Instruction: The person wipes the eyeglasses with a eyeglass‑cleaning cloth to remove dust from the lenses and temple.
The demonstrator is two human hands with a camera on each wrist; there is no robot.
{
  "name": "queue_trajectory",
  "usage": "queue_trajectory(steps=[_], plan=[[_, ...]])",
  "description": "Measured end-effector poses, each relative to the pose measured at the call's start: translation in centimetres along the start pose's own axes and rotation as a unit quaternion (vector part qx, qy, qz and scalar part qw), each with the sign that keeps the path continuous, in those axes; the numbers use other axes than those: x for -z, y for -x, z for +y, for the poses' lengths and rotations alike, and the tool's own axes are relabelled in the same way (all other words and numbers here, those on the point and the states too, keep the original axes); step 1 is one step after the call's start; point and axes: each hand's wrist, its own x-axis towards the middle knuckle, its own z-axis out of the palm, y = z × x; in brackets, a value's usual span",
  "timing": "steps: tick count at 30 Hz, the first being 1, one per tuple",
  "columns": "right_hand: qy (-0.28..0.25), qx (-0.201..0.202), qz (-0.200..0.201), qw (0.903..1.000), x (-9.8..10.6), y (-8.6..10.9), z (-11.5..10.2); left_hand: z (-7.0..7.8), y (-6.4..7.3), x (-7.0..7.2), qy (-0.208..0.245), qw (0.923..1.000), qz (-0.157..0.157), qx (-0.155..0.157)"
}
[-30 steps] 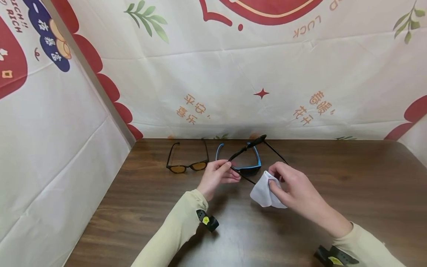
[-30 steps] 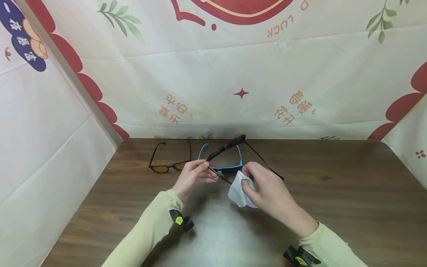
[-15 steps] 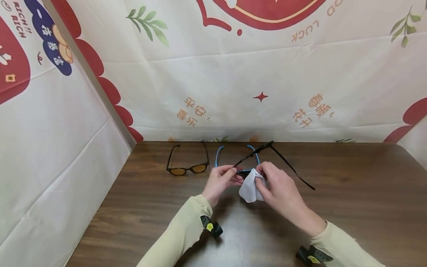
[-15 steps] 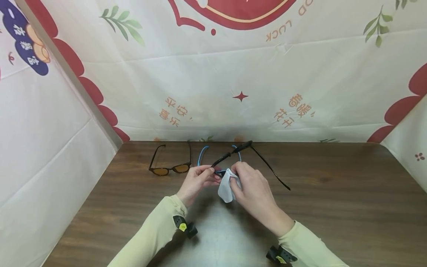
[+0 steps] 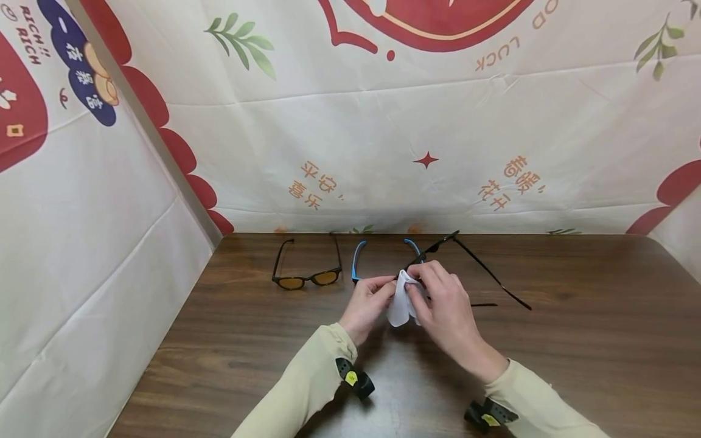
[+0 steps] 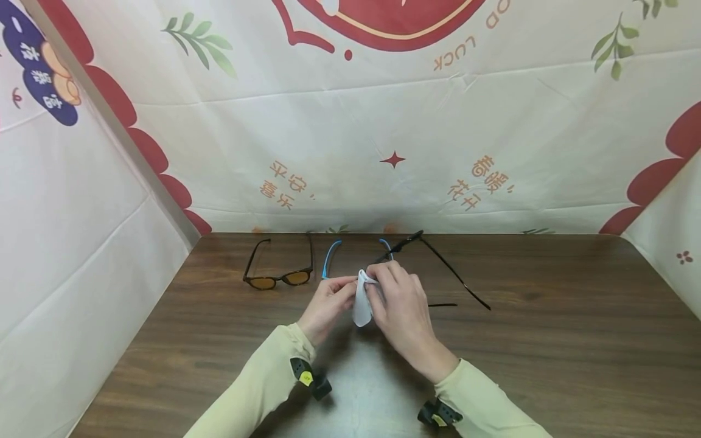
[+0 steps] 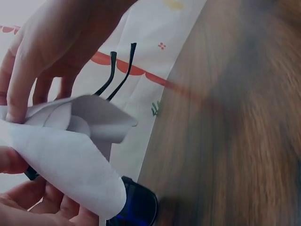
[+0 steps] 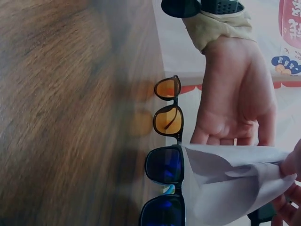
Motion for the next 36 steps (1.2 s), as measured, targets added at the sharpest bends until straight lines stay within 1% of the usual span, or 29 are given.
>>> queue_trajectory(steps=[3, 6, 12, 17, 20, 26, 32, 36], plan=[[0.001, 0.006, 0.004, 1.0000, 0.0, 0.0, 0.1, 0.0, 0.0, -0.1, 0.010, 0.9999, -0.005, 0.005], [0.013, 0.012, -0.002, 0.9998, 0.4, 0.2, 0.3, 0.1, -0.1, 0.1, 0.015, 0.9999, -0.005, 0.001], [0.049, 0.032, -0.022, 0.9980, 2.0, 0.6, 1.6, 0.4, -0.4, 1.2, 0.037, 0.9991, -0.015, -0.013], [0.074, 0.040, -0.024, 0.9962, 3.7, 1.0, 3.0, 0.6, -0.6, 2.0, 0.047, 0.9985, -0.014, -0.025], [0.083, 0.033, -0.019, 0.9958, 4.8, 1.0, 3.9, 0.7, -0.7, 2.2, 0.045, 0.9986, -0.010, -0.026], [0.090, 0.007, -0.011, 0.9958, 6.8, 0.9, 5.5, 1.0, -0.8, 2.3, 0.028, 0.9994, -0.006, -0.017], [0.082, -0.003, 0.020, 0.9964, 9.1, 0.2, 6.9, 1.4, -0.9, 2.4, 0.016, 0.9997, 0.003, -0.015], [0.070, -0.030, 0.041, 0.9963, 10.7, -0.4, 7.2, 1.6, -1.2, 2.4, 0.013, 0.9996, 0.008, -0.024]])
